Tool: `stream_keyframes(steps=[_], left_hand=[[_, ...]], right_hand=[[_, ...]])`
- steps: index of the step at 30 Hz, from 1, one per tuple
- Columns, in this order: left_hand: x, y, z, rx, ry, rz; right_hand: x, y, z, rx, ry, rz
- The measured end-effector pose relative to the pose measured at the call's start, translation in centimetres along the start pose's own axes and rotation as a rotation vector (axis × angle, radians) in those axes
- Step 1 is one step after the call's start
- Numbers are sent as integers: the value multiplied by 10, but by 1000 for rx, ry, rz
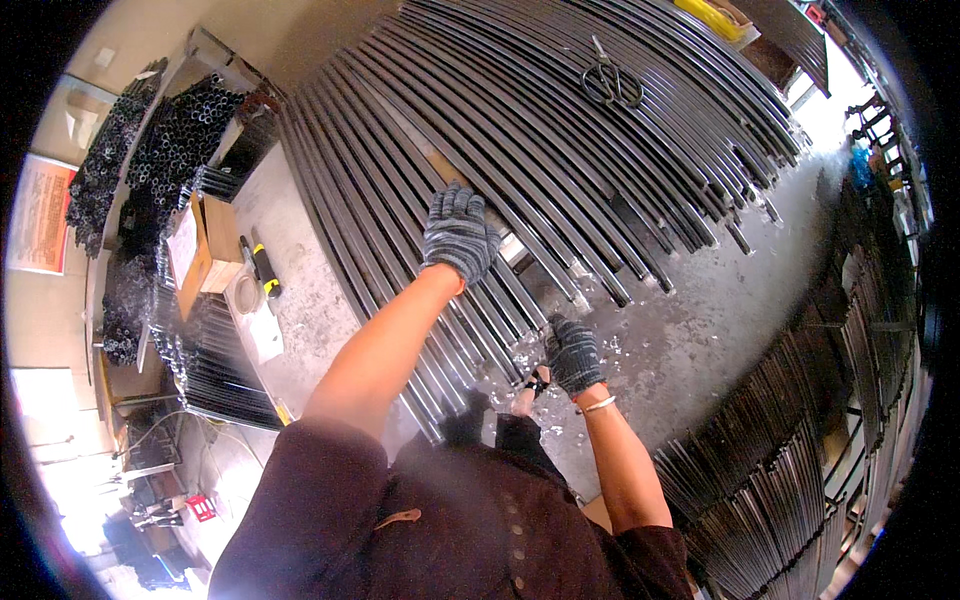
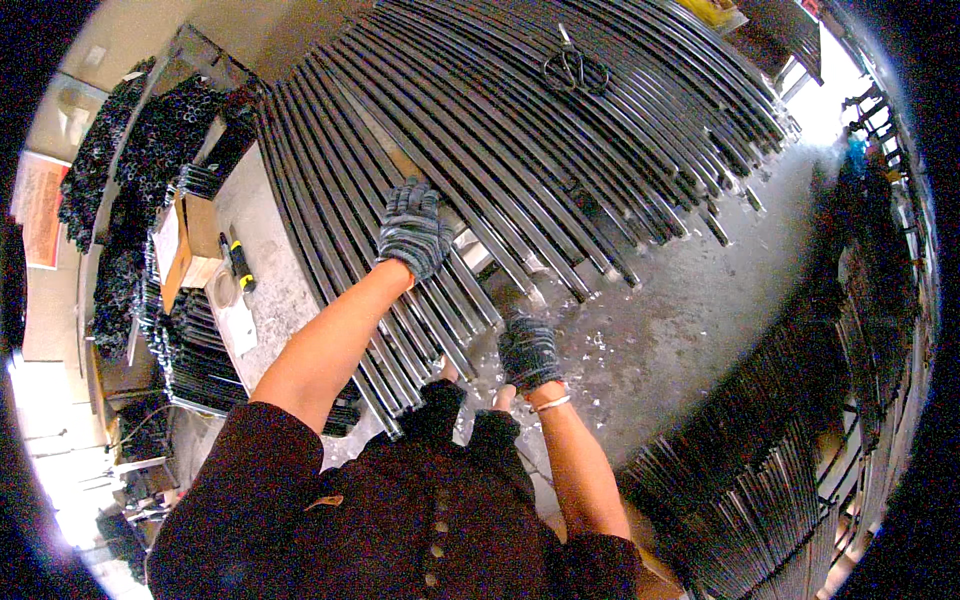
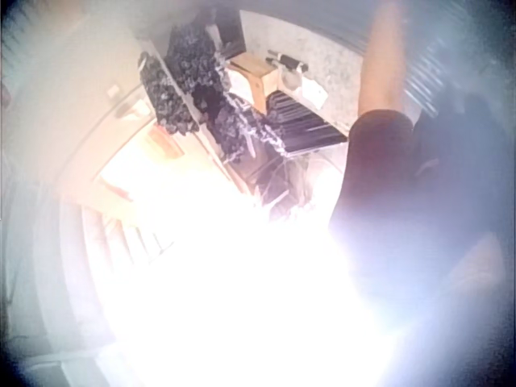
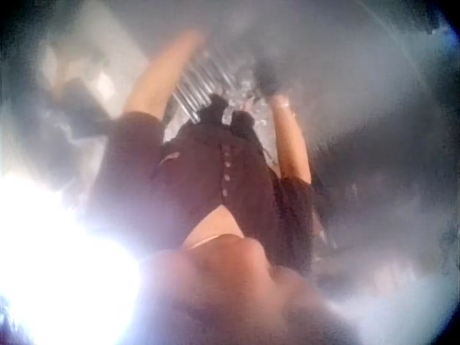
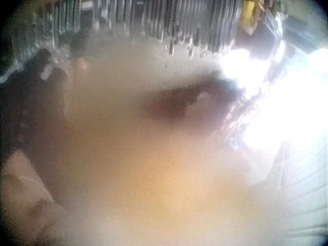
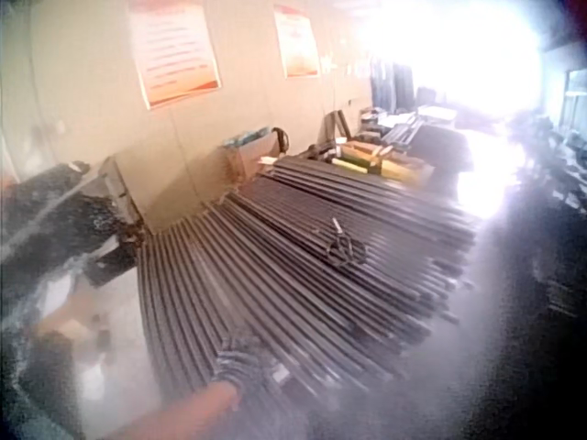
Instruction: The person cuts a metal tube from a large stack of tubing using a handheld pipe cutter.
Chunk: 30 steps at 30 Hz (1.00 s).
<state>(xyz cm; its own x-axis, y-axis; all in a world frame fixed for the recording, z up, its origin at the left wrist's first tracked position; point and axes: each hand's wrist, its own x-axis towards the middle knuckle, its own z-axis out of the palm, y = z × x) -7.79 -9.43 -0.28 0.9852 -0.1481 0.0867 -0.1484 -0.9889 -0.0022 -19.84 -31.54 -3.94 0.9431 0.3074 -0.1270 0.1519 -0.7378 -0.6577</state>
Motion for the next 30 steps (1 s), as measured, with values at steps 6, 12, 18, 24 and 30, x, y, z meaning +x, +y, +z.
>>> stream_keyframes(steps=[6, 12, 18, 24, 30], left_hand=[[-11, -8, 6, -7, 48, 10], [-15, -6, 3, -26, 50, -15], [2, 5, 11, -95, 124, -17], [-6, 7, -19, -198, 169, 76], [-9, -8, 6, -124, 220, 188]], right_hand=[[-16, 8, 22, 17, 45, -63], [-15, -25, -30, -415, -257, -123], [-65, -70, -69, -206, -314, -342], [-111, 59, -75, -340, -524, 114], [-59, 68, -7, 461, -36, 139]])
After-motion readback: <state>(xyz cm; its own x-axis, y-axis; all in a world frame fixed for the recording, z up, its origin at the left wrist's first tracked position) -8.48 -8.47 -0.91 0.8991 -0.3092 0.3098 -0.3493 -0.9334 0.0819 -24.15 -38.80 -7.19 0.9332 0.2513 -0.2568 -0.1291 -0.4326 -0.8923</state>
